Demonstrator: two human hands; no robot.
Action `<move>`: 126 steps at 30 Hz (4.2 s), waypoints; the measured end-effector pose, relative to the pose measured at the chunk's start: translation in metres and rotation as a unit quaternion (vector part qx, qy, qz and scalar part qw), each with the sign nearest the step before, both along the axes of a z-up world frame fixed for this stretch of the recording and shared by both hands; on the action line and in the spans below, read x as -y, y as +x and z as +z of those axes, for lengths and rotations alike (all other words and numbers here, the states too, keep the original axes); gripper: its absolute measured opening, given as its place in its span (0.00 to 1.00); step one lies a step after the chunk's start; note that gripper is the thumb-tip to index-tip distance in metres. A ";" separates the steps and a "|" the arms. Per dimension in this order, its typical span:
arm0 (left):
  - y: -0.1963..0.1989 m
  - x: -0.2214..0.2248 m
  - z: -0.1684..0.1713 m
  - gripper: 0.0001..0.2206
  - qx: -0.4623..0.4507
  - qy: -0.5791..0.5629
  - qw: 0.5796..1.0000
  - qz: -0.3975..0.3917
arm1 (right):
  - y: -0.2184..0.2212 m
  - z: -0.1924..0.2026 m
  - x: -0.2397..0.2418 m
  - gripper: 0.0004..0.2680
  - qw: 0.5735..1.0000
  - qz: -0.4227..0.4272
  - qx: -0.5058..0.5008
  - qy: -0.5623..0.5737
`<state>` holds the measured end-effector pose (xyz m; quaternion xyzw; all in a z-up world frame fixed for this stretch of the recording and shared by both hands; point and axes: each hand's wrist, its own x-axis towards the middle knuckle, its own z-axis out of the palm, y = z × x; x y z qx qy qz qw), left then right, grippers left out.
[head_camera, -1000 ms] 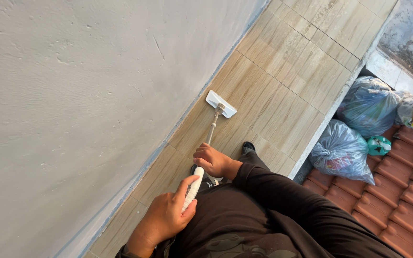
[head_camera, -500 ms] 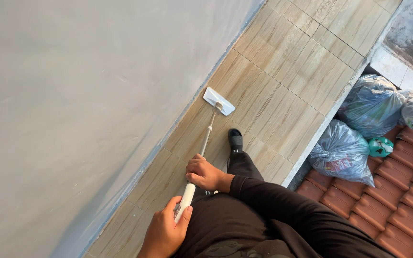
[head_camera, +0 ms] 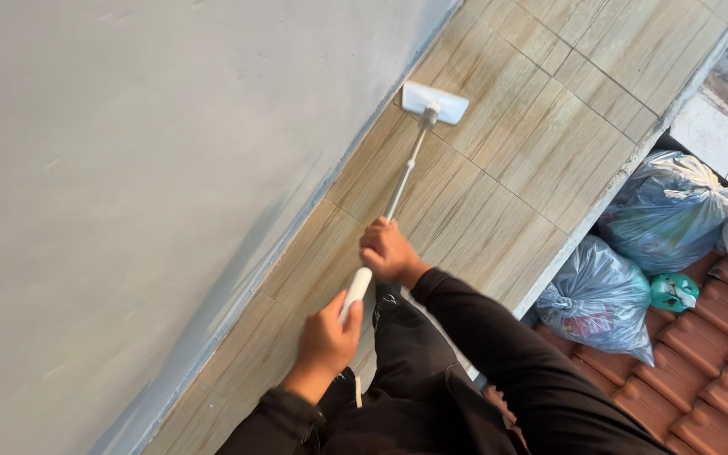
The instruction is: Mopping a tiled floor using a spray mop.
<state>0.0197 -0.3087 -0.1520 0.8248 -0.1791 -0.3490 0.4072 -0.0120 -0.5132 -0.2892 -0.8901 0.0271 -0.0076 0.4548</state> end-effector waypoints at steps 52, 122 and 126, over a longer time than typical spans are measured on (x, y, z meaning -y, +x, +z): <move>-0.087 -0.134 -0.055 0.18 -0.041 0.025 0.999 -0.023 | -0.119 0.056 -0.159 0.14 0.980 -0.002 -0.197 0.002; -0.246 0.088 -0.138 0.23 -0.112 -0.004 0.986 -0.120 | -0.294 -0.120 0.100 0.03 0.966 0.030 -0.005 -0.257; -0.245 0.015 -0.123 0.20 -0.129 -0.056 0.984 -0.109 | -0.286 -0.064 0.027 0.06 0.972 0.038 -0.009 -0.232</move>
